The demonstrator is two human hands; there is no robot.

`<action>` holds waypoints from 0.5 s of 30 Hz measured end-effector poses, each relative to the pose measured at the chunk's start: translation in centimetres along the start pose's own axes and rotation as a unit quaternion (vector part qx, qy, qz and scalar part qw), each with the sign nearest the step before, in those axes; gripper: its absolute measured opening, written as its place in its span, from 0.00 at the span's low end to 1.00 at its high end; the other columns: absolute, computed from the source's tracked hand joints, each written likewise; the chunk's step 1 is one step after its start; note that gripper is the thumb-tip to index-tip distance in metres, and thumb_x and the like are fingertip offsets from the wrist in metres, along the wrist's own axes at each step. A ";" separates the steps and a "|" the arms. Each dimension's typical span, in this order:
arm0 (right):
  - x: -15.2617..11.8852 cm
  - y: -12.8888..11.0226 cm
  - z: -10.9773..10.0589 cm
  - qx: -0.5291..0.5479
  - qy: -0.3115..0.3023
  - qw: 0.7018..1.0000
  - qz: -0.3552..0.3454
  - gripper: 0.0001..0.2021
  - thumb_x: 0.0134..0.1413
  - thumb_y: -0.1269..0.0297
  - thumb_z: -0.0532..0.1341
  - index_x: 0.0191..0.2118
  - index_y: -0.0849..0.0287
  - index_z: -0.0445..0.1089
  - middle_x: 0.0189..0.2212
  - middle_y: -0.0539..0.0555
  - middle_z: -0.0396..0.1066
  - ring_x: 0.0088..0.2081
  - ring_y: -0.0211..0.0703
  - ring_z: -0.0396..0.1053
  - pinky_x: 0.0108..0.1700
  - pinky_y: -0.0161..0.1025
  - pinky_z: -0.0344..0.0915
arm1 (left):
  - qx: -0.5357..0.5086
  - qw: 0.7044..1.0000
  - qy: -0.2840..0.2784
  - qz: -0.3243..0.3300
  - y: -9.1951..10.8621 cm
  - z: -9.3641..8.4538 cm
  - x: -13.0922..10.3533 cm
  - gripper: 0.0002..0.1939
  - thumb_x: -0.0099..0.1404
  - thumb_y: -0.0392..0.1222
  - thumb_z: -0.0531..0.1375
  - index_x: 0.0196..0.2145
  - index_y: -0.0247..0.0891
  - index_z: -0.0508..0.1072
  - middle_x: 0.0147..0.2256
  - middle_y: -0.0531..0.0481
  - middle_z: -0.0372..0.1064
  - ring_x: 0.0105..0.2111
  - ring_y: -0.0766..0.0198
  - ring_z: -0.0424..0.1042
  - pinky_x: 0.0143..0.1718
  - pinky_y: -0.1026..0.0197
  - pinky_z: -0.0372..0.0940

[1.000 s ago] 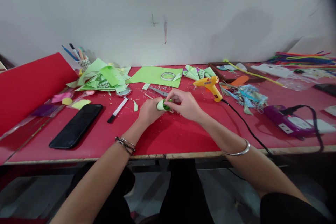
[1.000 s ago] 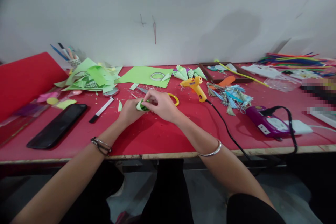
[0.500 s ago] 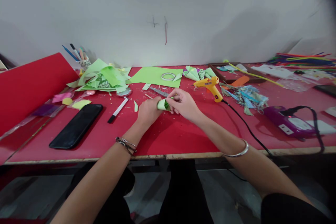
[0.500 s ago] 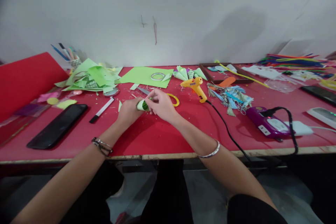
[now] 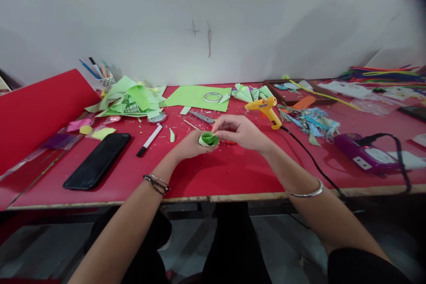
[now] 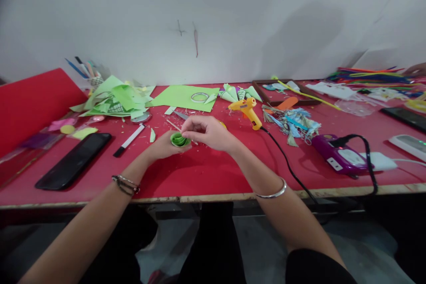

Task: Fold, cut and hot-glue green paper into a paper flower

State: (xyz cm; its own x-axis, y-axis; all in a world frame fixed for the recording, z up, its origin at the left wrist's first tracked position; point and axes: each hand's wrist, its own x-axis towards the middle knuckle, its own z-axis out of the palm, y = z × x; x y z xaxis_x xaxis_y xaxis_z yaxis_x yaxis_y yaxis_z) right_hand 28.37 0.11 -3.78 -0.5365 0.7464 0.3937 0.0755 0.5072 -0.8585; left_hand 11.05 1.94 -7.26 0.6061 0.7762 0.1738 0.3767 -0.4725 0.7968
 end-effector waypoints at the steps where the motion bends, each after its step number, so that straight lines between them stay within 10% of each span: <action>1: 0.0 0.0 -0.1 0.001 -0.002 1.000 0.000 0.08 0.46 0.62 0.59 0.29 0.62 0.65 0.24 0.49 0.66 0.25 0.31 0.63 0.27 0.30 0.61 | -0.006 1.000 -0.005 -0.002 0.1 0.0 -0.1 0.10 0.50 0.43 0.58 0.20 0.33 0.63 0.17 0.58 0.57 0.18 0.74 0.56 0.18 0.71 0.53; 15: 0.0 0.6 -0.2 0.021 0.049 0.998 0.015 0.09 0.44 0.61 0.61 0.26 0.62 0.65 0.16 0.47 0.65 0.20 0.30 0.62 0.23 0.31 0.61 | 0.021 0.998 0.049 0.032 -0.7 0.1 0.3 0.10 0.50 0.39 0.58 0.31 0.31 0.71 0.27 0.51 0.70 0.27 0.67 0.66 0.29 0.67 0.61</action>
State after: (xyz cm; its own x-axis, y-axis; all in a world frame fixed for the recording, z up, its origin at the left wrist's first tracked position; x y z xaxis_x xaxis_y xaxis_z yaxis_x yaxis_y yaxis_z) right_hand 28.55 0.47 -4.22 -0.4490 0.8010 0.3959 0.0545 0.4668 -0.8827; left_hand 11.02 2.42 -7.80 0.5591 0.7799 0.2815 0.3696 -0.5383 0.7574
